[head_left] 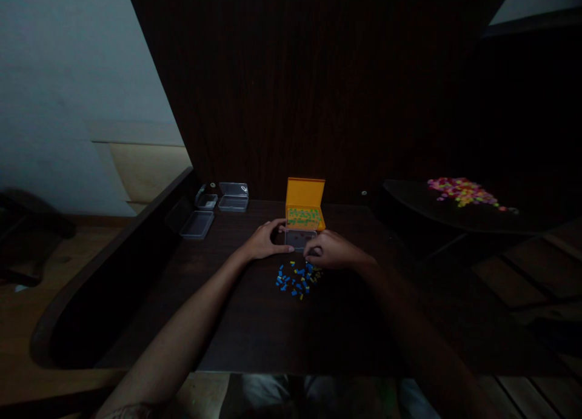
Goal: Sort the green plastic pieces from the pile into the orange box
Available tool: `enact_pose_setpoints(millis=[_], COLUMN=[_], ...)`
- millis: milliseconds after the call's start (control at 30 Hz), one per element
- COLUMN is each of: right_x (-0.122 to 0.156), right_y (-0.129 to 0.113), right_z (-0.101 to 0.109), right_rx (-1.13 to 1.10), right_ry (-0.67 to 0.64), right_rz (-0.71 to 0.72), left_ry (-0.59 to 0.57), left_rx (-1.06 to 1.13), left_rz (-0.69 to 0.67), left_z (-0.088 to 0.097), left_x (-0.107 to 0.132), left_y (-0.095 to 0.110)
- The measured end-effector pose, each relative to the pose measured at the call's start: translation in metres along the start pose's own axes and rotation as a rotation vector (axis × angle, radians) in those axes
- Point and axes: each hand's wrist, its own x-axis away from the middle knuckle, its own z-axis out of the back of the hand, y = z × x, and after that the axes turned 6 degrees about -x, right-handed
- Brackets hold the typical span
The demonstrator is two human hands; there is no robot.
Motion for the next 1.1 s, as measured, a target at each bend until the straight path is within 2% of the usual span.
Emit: enact_pose_setpoints(millis=[100,400,700,967,1100], right_x=[0.0,-0.003,-0.007,-0.007,-0.004], right_y=[-0.003,-0.009,-0.014,-0.012,-0.007], right_z=[-0.001,-0.007,-0.013,-0.013,-0.008], right_rx=[0.033,0.076,0.089,0.007,-0.007], right_ry=[-0.048,-0.084,-0.085,0.116,0.129], right_rz=[-0.011,-0.027,-0.123,-0.043,-0.046], left_ry=[-0.003,-0.006,0.012,-0.001,-0.003], left_rx=[0.012,0.028,-0.007,-0.017,-0.015], left_rz=[-0.008,-0.008,-0.021,-0.01,-0.004], left_z=[0.0,0.0,-0.002,0.0,0.0], left_x=[0.0,0.0,0.0,0.0,0.0], left_y=[0.0,-0.002,-0.004,-0.001,-0.002])
